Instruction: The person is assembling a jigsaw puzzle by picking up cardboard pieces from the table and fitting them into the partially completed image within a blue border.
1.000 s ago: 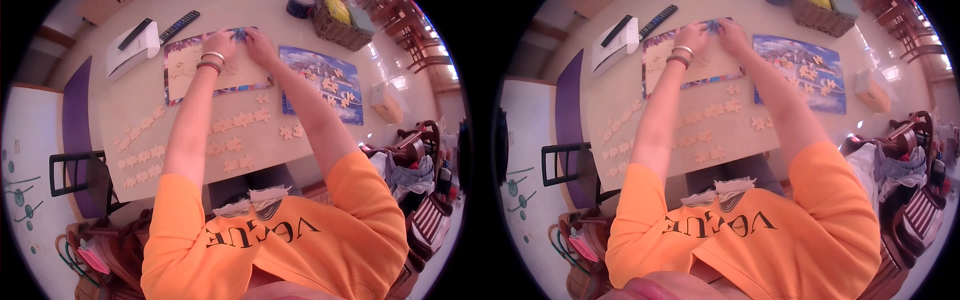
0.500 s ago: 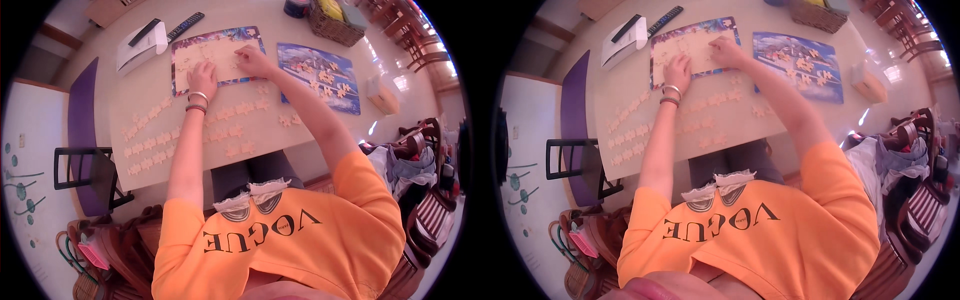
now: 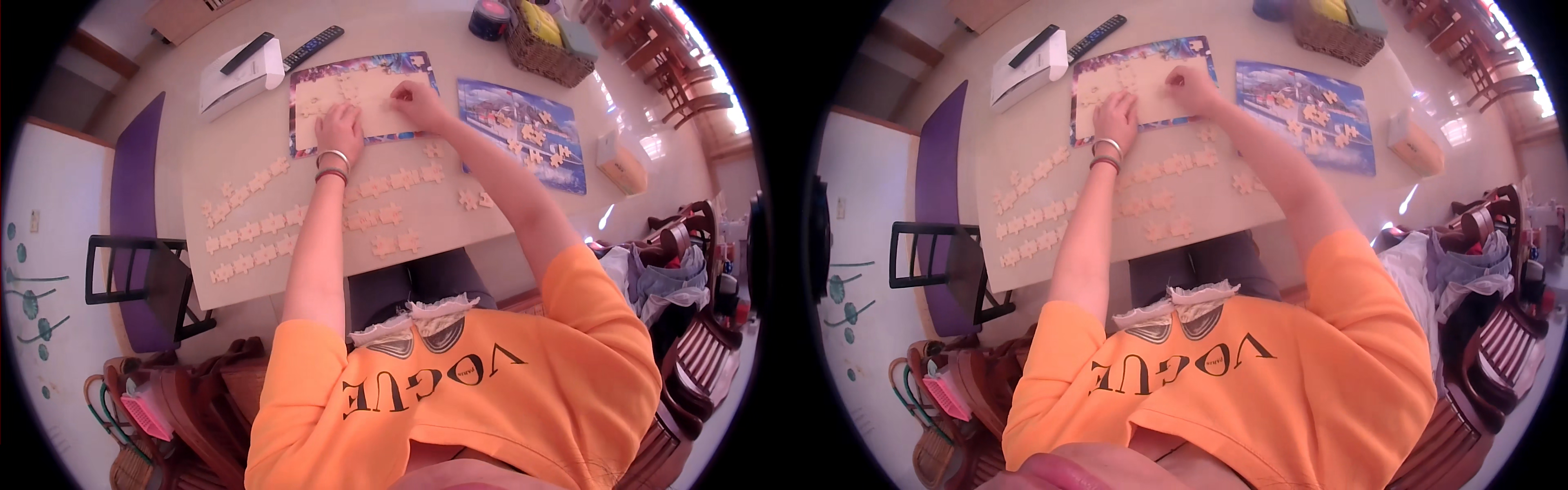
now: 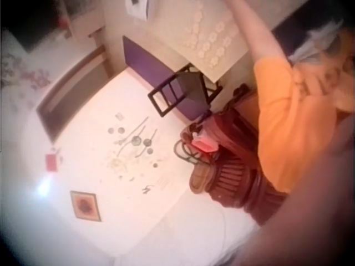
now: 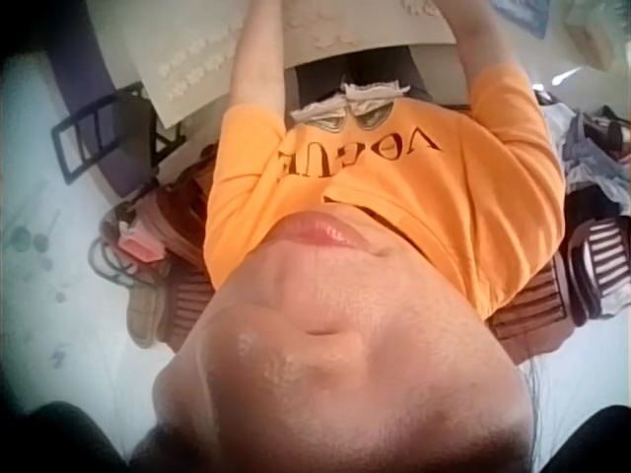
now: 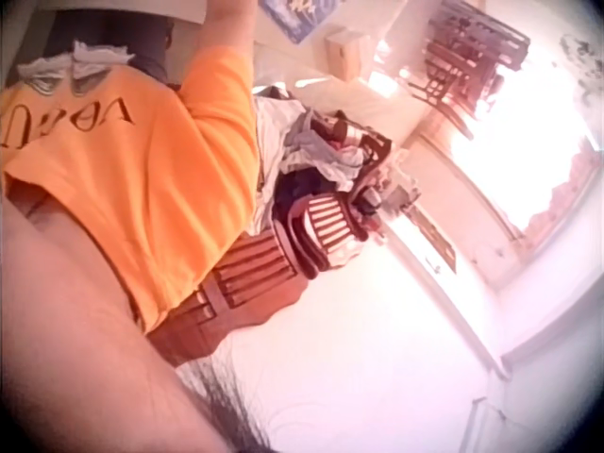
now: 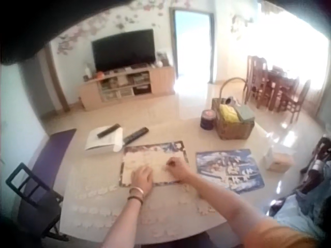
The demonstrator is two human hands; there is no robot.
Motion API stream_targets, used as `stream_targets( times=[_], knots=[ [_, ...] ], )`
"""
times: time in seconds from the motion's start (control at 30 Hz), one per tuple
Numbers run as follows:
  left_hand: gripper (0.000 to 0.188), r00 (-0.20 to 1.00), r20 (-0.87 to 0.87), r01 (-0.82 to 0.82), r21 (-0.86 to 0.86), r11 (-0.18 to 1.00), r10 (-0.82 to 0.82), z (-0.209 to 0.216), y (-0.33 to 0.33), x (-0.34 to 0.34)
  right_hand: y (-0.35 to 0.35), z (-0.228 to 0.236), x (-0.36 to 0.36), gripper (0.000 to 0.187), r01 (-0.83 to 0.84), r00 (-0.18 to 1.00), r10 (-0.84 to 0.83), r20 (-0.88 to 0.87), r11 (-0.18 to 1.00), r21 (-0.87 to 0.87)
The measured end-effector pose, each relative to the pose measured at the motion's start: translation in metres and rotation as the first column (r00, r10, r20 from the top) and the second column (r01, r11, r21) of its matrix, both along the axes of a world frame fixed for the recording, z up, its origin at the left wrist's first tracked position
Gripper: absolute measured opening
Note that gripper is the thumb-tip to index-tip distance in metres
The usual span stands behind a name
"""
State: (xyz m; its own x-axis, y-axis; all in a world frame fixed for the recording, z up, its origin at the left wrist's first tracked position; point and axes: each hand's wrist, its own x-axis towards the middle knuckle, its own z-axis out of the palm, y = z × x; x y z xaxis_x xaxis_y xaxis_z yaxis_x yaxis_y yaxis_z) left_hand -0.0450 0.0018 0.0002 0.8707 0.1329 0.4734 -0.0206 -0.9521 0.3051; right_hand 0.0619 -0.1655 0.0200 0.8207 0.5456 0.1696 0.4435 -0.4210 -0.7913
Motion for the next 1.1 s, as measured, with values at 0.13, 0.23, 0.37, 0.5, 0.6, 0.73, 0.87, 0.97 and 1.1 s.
stream_targets(
  times=[0.13,0.23,0.37,0.5,0.6,0.73,0.87,0.97,1.1],
  knots=[
    [0.025,0.998,0.054,-0.026,0.026,0.999,0.025,0.000,0.002,-0.004,0.016,0.011,0.024,0.018,0.137,0.990,-0.138,0.011,0.989,0.060],
    [0.024,1.000,0.011,0.004,-0.018,1.000,-0.004,0.006,-0.005,0.000,0.027,0.010,0.049,0.016,0.165,0.933,-0.172,0.317,0.985,0.050],
    [0.023,0.999,-0.021,0.037,-0.080,0.996,-0.038,0.006,-0.008,0.001,0.049,0.008,0.058,0.014,0.067,0.846,-0.045,0.531,0.997,-0.022],
    [0.022,0.999,0.039,0.007,-0.071,0.997,-0.004,-0.001,-0.001,-0.004,0.064,0.022,0.048,0.017,-0.138,0.910,0.210,0.358,0.966,-0.216],
    [0.022,1.000,-0.014,0.008,-0.073,0.997,-0.009,0.003,-0.005,-0.003,0.053,0.025,0.058,0.020,0.003,0.982,0.012,0.188,0.997,-0.079],
    [0.026,1.000,-0.023,0.003,-0.069,0.998,-0.004,0.007,-0.006,-0.002,0.048,0.029,0.069,0.023,-0.174,0.918,0.221,0.329,0.971,-0.167],
    [0.025,0.999,-0.036,-0.018,-0.068,0.997,0.016,0.005,-0.004,-0.004,0.056,0.025,0.058,0.025,-0.360,0.870,0.444,0.216,0.870,-0.336],
    [0.024,0.999,-0.052,-0.008,-0.079,0.997,0.004,0.005,-0.007,-0.001,0.060,0.020,0.059,0.024,-0.297,0.845,0.456,0.280,0.834,-0.465],
    [0.024,0.998,-0.059,-0.008,-0.108,0.994,0.001,0.006,-0.008,-0.001,0.057,0.013,0.054,0.024,-0.185,0.924,0.290,0.251,0.911,-0.370]
  ],
)
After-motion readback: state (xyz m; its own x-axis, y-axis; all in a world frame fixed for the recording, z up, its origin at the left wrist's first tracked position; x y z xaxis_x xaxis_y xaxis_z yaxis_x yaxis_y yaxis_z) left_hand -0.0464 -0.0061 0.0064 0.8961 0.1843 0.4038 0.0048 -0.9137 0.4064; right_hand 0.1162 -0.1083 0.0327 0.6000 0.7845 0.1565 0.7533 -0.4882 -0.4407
